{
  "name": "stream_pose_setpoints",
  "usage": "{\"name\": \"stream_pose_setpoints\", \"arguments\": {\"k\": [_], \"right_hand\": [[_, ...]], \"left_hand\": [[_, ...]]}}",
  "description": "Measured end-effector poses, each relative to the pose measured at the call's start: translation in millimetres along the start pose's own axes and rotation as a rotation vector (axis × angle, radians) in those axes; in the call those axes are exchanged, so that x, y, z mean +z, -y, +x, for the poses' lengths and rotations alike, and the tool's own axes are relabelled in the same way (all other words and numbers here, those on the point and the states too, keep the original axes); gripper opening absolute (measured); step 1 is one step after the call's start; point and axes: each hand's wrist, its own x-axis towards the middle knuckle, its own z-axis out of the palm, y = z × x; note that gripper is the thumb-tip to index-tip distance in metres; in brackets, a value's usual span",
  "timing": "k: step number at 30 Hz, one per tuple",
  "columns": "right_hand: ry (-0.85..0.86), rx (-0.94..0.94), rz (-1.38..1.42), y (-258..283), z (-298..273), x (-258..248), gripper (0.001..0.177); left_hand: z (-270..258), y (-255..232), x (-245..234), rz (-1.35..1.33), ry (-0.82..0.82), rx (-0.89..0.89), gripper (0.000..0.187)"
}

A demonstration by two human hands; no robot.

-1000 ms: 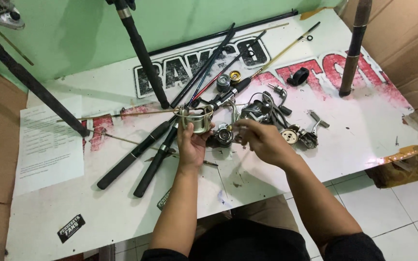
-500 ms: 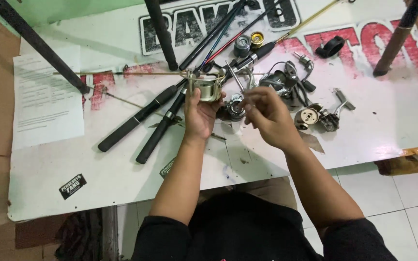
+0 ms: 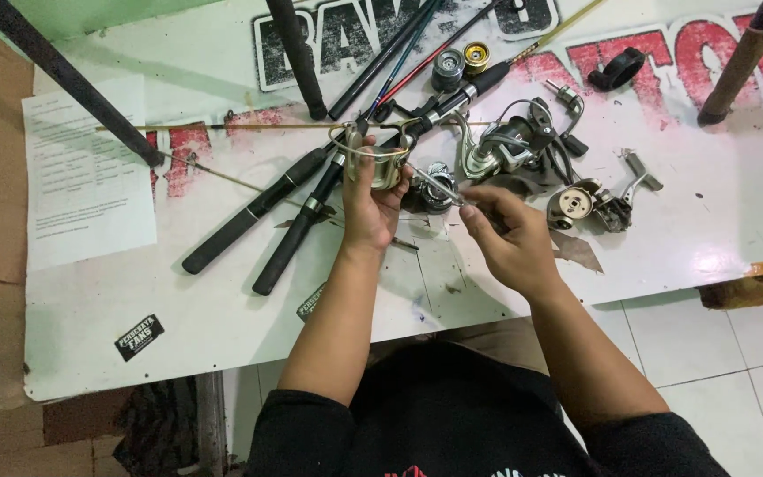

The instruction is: The person is disassembling and performing maintenance on a spinning fishing reel using a screwdriver at a workbench.

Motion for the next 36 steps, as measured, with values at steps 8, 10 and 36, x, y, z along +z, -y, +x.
{"name": "stream_pose_setpoints", "arguments": {"k": [8,10,36], "right_hand": [[0.008,0.05,0.026,13,1,6,0.017],[0.003,0.052,0.034,15,1,6,0.017],[0.084,0.249,0.119,16,-1,-3,0.022]], "left_hand": [[-3,-2,4,-0.012,-0.001,0.004,0.038],[-4,-3,5,-0.012,-0.002,0.001,0.038],[-5,8,2,0.096,-0.067,0.118,0.053]]}}
